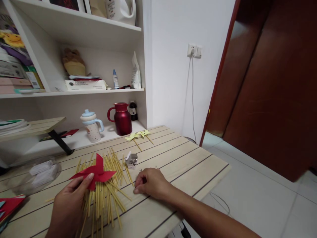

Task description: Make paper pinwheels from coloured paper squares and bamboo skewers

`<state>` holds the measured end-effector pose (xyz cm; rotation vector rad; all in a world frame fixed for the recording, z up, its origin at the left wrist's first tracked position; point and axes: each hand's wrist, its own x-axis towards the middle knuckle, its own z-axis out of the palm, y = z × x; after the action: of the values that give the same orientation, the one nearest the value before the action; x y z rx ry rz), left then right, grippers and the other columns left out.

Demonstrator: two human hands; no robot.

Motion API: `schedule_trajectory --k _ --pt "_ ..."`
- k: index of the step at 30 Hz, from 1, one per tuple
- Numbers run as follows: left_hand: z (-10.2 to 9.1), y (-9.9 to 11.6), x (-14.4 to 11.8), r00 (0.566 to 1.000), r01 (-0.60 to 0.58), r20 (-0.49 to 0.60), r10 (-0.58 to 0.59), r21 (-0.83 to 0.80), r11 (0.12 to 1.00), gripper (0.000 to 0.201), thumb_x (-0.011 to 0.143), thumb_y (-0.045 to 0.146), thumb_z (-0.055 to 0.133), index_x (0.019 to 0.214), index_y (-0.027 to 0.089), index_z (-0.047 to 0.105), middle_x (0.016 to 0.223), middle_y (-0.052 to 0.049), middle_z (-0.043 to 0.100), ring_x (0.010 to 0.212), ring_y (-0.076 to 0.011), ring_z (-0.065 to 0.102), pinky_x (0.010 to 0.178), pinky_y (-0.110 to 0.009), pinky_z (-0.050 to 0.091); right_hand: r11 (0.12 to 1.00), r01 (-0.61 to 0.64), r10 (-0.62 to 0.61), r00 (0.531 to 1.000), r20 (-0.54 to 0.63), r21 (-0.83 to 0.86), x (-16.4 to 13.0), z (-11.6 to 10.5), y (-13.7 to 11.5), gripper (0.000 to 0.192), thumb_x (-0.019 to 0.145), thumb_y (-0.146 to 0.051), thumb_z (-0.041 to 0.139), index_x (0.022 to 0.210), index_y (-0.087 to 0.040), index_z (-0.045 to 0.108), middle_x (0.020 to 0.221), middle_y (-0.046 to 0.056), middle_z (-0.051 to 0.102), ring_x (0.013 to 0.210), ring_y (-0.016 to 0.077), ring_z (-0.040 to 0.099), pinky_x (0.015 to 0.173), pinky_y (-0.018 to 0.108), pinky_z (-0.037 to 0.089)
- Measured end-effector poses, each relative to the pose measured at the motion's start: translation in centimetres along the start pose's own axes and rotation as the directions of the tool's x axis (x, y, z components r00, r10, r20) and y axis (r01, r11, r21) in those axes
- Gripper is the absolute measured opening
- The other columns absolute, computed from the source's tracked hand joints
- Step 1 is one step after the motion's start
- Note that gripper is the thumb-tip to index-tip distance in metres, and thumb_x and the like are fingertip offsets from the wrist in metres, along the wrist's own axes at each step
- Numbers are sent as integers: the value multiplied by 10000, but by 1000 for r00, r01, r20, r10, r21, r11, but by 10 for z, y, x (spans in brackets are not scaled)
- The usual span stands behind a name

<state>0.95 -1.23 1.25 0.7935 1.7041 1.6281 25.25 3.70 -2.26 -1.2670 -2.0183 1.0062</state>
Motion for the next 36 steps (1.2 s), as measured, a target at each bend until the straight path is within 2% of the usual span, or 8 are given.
schedule_trajectory --k 4,8,19,24,36 --pt "0 -3 2 1000 8 18 -8 -11 1000 417 513 474 795 795 175 727 707 -17 717 696 -187 587 652 -304 442 999 36 -37 999 -32 -19 -2 2 -5 60 659 -163 757 702 -205 755 690 -10 728 639 148 633 618 229 437" --pt "-2 -4 1 999 23 26 -22 -14 1000 453 525 496 793 836 173 727 683 -16 706 674 -193 583 624 -314 439 997 71 -73 997 -38 -34 -3 3 -7 153 673 -78 678 690 -210 753 718 -6 744 667 152 657 658 233 452" --pt "1 5 -5 999 0 -37 0 6 1000 418 479 472 797 764 173 731 677 -3 705 691 -178 567 639 -288 428 993 76 -80 996 -44 -90 -3 4 -2 138 677 -165 755 785 -246 778 795 -2 744 757 177 655 774 289 453" --pt "1 7 -6 998 7 -57 -7 -8 1000 432 448 463 788 757 168 729 688 -12 717 699 -184 577 629 -286 437 990 93 -97 995 -30 -104 -5 4 -4 122 691 -147 726 732 -253 772 783 -5 744 785 187 662 820 317 451" --pt "3 9 -7 999 37 -17 -37 -22 999 453 440 456 789 770 152 726 635 -21 708 638 -183 580 556 -274 447 984 158 -162 986 -34 -83 -5 3 -1 193 728 -98 651 733 -248 773 789 -2 762 760 183 691 841 334 475"
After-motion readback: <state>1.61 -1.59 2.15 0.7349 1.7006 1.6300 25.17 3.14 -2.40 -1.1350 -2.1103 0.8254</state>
